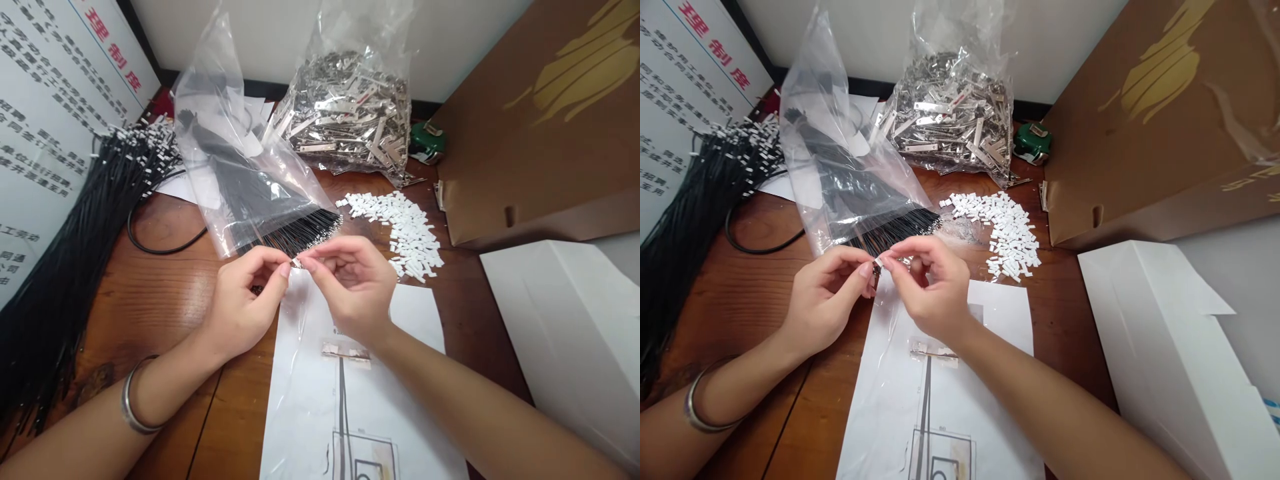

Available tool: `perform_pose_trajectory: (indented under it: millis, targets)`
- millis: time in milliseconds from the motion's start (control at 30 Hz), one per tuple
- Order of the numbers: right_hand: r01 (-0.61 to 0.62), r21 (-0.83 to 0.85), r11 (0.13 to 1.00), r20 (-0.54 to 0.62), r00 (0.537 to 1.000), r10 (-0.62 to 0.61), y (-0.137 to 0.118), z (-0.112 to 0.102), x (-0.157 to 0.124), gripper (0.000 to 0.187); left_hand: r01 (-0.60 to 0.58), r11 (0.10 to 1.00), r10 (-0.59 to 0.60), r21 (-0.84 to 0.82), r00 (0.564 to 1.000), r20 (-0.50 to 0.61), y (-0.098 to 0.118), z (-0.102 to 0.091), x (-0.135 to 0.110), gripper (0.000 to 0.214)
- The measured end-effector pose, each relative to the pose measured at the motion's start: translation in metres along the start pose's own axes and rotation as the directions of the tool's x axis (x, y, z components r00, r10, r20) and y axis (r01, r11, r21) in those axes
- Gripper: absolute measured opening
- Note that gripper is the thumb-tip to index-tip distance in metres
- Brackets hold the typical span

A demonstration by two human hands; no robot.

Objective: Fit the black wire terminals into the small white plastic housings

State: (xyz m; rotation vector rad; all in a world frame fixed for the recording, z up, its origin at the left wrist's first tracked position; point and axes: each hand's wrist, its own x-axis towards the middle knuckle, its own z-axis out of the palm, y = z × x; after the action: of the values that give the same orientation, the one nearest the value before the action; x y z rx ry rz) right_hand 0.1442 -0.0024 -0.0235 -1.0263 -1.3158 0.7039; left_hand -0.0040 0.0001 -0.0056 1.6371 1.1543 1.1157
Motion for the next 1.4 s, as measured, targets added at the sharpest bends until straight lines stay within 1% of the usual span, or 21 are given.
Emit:
perform_pose_trajectory:
  millis: [67,167,333,533,700,900,1000,1133,1233,1400]
  targets:
    - [-0.103,0.067,0.992,0.031,0.994,0.101,-0.0001,-0.001,0.0031,0.016,0.018,1.0,-0.018,-0.001,1.0,0.015,-0.0005,-0.0004,-0.0004,0.01]
    - [-0.172,0.122,0.977,0.08,0.983,0.163,-0.0002,-0.0022,0.0058,0.018,0.056,0.998,-0.056,-0.009,0.998,0.037,-0.0006,-0.0008,-0.0015,0.012]
    - [-0.204,0.116,0.972,0.102,0.976,0.193,-0.0003,-0.0022,0.0058,0.016,0.1,0.995,-0.1,-0.023,0.994,0.034,-0.0007,-0.0004,-0.0013,0.013]
    - [-0.261,0.153,0.953,0.082,0.965,0.251,0.0038,-0.0013,0.0059,0.019,0.137,0.989,-0.137,-0.054,0.991,-0.005,0.0011,0.0003,0.0001,0.011]
    - [-0.294,0.195,0.936,0.074,0.956,0.285,0.0055,-0.0009,0.0067,0.021,0.136,0.989,-0.138,-0.056,0.99,-0.032,-0.0002,0.0014,-0.0005,0.01]
    - [-0.358,0.174,0.917,0.099,0.933,0.345,0.0048,-0.0022,0.0086,0.027,0.143,0.989,-0.144,-0.025,0.989,-0.028,-0.0018,-0.0002,-0.0028,0.012]
    - [-0.361,0.167,0.917,0.116,0.931,0.345,0.0054,-0.003,0.0088,0.027,0.131,0.991,-0.132,-0.005,0.991,-0.019,-0.0018,-0.0009,-0.0023,0.012]
    - [-0.35,0.156,0.924,0.134,0.934,0.331,0.0059,-0.0028,0.0079,0.021,0.122,0.992,-0.122,0.015,0.992,-0.017,-0.0016,-0.0008,-0.001,0.013]
    - [-0.346,0.171,0.923,0.125,0.937,0.328,0.0053,-0.0018,0.0075,0.019,0.142,0.99,-0.142,-0.001,0.99,-0.019,-0.0016,-0.0003,-0.0006,0.013]
    - [-0.36,0.22,0.907,0.102,0.933,0.345,0.0045,-0.0009,0.0084,0.021,0.18,0.983,-0.181,-0.029,0.983,-0.022,-0.0026,0.0005,-0.0006,0.014]
